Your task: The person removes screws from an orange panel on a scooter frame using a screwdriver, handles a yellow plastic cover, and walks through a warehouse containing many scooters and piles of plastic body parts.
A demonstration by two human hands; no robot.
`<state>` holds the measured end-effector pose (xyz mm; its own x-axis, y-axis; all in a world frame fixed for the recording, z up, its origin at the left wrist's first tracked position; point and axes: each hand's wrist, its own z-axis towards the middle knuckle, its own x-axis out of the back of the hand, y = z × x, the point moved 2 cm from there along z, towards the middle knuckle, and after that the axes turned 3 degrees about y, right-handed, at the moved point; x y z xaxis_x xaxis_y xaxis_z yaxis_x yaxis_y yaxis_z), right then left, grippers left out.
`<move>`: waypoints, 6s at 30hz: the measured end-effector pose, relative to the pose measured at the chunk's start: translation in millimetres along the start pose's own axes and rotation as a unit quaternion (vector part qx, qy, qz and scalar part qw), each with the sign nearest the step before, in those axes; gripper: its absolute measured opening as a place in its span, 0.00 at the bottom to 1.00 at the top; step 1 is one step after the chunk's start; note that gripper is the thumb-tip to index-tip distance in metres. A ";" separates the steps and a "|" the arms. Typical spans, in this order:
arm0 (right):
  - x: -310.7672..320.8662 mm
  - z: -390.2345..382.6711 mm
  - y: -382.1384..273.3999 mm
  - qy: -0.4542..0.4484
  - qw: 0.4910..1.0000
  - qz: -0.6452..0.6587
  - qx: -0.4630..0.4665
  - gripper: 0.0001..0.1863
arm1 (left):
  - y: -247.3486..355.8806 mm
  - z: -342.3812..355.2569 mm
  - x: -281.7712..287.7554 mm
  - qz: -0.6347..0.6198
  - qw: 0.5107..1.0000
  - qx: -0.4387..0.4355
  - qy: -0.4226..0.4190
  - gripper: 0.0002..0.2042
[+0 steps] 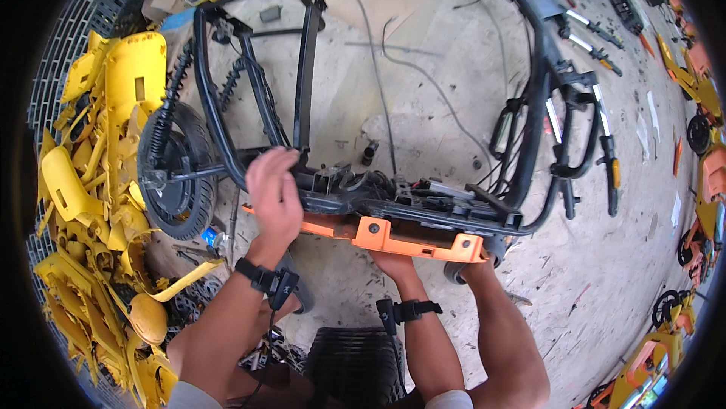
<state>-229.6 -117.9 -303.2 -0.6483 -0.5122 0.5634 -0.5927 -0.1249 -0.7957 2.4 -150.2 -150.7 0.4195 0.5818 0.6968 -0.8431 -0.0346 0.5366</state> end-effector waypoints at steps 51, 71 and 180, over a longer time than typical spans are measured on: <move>15.5 2.7 -25.3 -0.025 0.975 0.076 -0.208 0.24 | -18.4 -19.8 -20.7 0.183 0.981 -0.030 0.050 0.10; -67.4 7.6 3.8 -0.009 0.814 0.511 -0.277 0.20 | -14.7 -16.8 -22.4 0.230 0.969 -0.058 0.066 0.12; -101.2 18.4 -135.1 0.104 0.978 0.092 0.159 0.10 | 0.4 2.4 0.2 0.201 0.960 0.026 -0.192 0.15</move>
<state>-75.1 -64.8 -256.8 -0.8325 -0.3720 0.4105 -0.2996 -0.3211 -0.8984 3.0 -152.0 -149.1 0.1651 0.1714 0.9713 -0.9493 -0.2395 0.2037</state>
